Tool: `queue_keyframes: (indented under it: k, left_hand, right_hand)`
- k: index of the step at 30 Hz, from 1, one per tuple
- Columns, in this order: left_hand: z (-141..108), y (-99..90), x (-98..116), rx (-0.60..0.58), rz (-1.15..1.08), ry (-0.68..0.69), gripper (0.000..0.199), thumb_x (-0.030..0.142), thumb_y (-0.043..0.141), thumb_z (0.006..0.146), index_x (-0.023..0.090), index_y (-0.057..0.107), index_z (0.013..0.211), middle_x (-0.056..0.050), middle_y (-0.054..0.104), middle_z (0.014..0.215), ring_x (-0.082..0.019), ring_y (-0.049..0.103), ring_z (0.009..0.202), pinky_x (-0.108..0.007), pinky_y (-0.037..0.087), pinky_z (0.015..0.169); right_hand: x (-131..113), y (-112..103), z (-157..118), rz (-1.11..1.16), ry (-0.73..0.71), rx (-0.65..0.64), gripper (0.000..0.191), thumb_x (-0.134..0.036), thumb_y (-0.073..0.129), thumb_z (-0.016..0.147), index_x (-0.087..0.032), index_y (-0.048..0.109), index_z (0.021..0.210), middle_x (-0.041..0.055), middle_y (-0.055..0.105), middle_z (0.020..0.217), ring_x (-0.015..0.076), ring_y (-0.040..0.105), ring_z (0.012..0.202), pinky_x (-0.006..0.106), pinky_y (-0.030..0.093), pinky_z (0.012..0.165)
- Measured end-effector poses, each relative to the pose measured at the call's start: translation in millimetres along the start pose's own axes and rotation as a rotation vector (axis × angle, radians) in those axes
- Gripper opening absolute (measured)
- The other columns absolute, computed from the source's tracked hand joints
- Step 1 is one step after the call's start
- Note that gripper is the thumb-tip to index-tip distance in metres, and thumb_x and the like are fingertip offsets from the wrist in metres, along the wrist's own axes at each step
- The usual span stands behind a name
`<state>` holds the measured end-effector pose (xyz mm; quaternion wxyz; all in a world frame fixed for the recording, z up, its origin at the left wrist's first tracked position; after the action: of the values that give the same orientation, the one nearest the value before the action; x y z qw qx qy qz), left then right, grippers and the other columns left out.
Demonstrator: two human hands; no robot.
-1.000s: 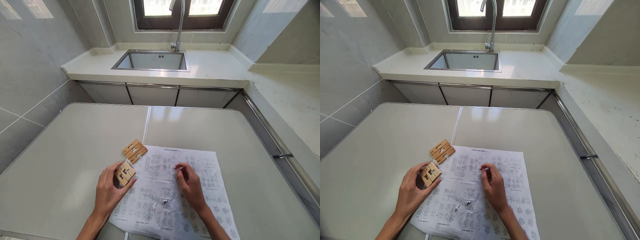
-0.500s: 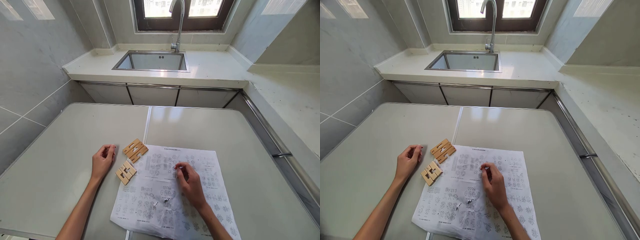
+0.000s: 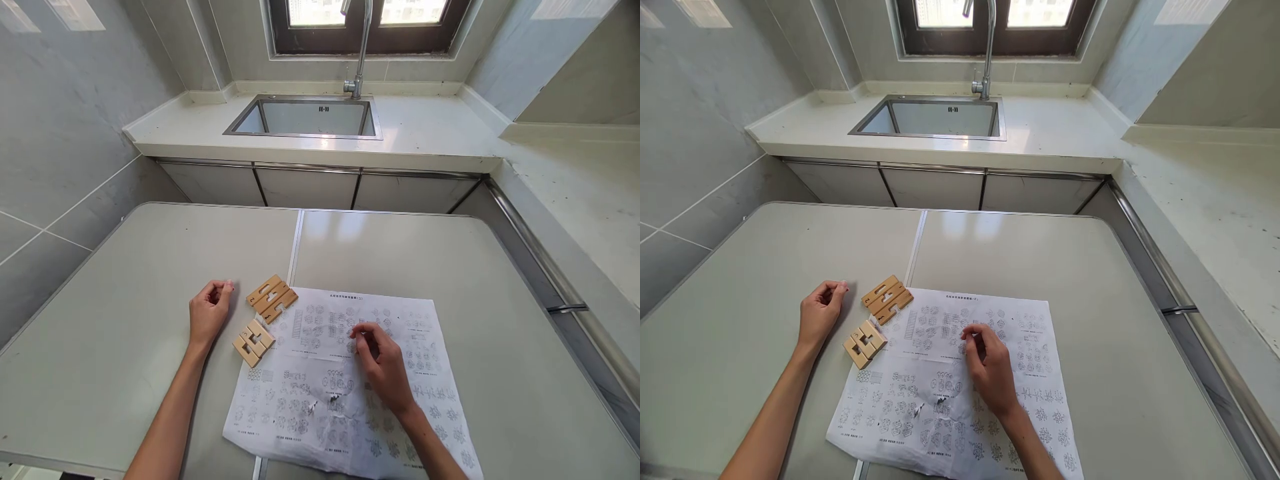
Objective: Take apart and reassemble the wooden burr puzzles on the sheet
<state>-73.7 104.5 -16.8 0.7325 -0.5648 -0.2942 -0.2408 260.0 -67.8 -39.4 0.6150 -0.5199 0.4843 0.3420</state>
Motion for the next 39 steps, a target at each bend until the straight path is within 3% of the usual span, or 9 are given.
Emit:
queue_keyframes:
  k: [39]
  left_hand:
    - [-2.6,2.7,7.6,-0.022,0.091,0.053,0.034,0.050,0.060,0.091,0.020,0.069,0.078,0.004,0.056,0.062,-0.013,0.046,0.057,-0.024,0.041,0.062]
  right_hand:
    - [-1.4,-0.6,1.5,-0.026,-0.032,0.003,0.022,-0.036,0.051,0.106,-0.023,0.068,0.102,0.0055,0.074,0.090,0.0191,0.065,0.068,0.030,0.053,0.059]
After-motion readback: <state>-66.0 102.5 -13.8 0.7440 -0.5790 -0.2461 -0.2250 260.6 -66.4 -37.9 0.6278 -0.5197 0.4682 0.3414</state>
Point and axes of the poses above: each hand's wrist, its own z-axis towards the middle knuckle, its own y-axis out of the palm, x = y × z, the point moved 1 cm from there along z, towards the middle knuckle
